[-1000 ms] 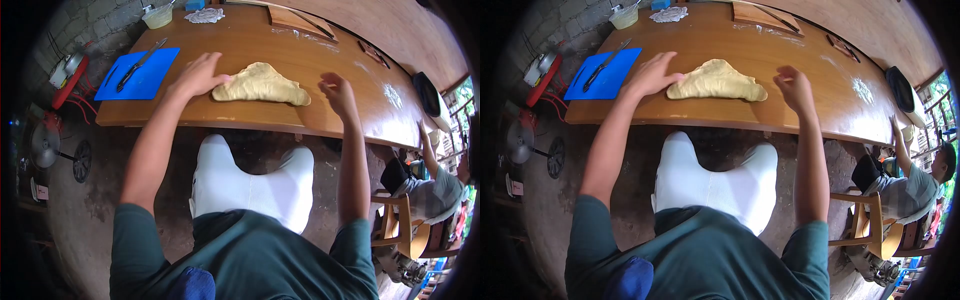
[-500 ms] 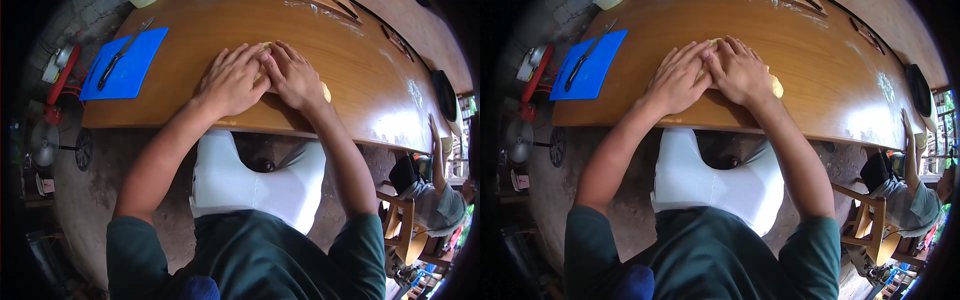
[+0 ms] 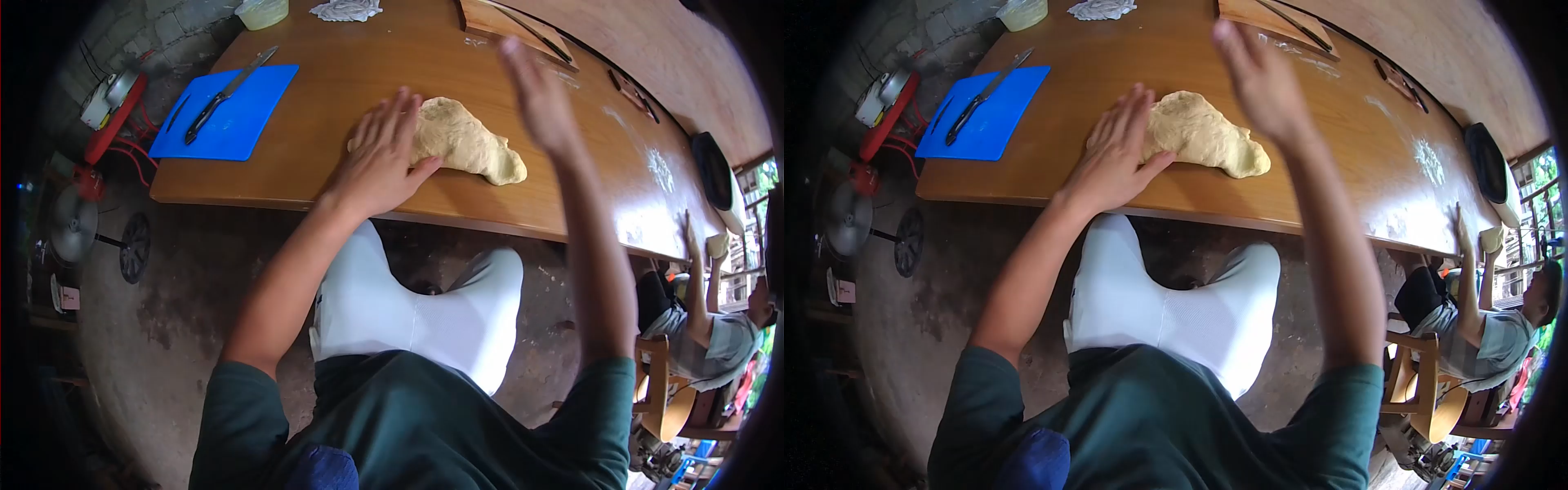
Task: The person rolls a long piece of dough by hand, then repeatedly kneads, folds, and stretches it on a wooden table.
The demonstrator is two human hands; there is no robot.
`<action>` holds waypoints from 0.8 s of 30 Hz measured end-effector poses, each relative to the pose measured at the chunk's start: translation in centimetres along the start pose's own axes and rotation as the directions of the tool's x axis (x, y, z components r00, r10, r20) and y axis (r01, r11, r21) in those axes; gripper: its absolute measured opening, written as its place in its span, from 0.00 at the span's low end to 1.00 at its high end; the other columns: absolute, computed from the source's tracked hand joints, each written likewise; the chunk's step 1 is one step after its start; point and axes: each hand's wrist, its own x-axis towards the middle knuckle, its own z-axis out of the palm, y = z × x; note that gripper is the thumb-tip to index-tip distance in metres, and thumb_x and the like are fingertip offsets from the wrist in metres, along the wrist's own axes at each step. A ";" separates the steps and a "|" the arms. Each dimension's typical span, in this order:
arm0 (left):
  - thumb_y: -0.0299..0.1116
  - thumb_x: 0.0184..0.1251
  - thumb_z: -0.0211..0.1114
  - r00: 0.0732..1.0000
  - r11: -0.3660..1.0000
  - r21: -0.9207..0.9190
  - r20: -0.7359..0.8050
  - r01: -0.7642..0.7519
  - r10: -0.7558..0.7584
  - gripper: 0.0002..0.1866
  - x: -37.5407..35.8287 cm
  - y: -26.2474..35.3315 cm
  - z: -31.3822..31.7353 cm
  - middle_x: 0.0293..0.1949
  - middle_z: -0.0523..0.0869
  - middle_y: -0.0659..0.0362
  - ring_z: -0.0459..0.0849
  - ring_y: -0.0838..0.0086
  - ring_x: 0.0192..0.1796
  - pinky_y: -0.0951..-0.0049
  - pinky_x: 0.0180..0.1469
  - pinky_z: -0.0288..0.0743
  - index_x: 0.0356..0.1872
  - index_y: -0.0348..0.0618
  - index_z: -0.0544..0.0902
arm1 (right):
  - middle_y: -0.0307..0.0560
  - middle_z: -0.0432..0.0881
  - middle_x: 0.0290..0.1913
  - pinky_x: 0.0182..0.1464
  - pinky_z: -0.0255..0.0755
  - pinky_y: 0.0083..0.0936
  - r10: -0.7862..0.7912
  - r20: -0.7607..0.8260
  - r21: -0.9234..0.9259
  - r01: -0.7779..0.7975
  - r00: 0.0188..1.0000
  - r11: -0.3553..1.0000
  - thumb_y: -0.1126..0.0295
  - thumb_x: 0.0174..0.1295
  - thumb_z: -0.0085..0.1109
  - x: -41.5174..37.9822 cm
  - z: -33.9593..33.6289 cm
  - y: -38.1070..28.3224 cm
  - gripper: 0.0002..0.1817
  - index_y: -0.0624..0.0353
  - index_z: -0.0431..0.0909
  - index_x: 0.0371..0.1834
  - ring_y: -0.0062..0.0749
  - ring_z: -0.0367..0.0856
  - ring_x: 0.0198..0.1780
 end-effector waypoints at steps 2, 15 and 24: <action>0.58 0.82 0.59 0.996 0.998 0.012 0.061 0.069 -0.070 0.45 -1.3 -0.7 -1.5 0.86 0.56 0.40 0.56 0.47 0.87 0.45 0.86 0.49 0.86 0.40 0.55 | 0.63 0.83 0.66 0.74 0.70 0.43 -0.279 -0.092 -0.290 0.242 0.956 0.926 0.56 0.82 0.50 1.8 -4.7 -6.6 0.26 0.66 0.77 0.71 0.52 0.80 0.69; 0.50 0.78 0.65 0.976 0.996 -0.049 -0.203 0.069 -0.077 0.32 -2.7 -2.3 -1.8 0.71 0.81 0.46 0.80 0.49 0.70 0.51 0.72 0.72 0.73 0.39 0.76 | 0.57 0.83 0.54 0.75 0.58 0.52 -0.526 0.136 -0.591 0.495 0.840 0.637 0.53 0.75 0.56 -0.8 11.3 3.7 0.27 0.64 0.74 0.66 0.52 0.80 0.61; 0.34 0.78 0.62 0.905 0.962 -0.273 -0.414 -0.020 -0.099 0.17 -3.6 -2.2 -1.8 0.56 0.88 0.46 0.86 0.51 0.56 0.54 0.60 0.79 0.61 0.38 0.82 | 0.51 0.82 0.33 0.33 0.74 0.42 -0.536 -0.194 -0.728 0.246 0.821 0.640 0.55 0.75 0.63 10.4 -3.0 -7.0 0.19 0.59 0.77 0.55 0.44 0.78 0.26</action>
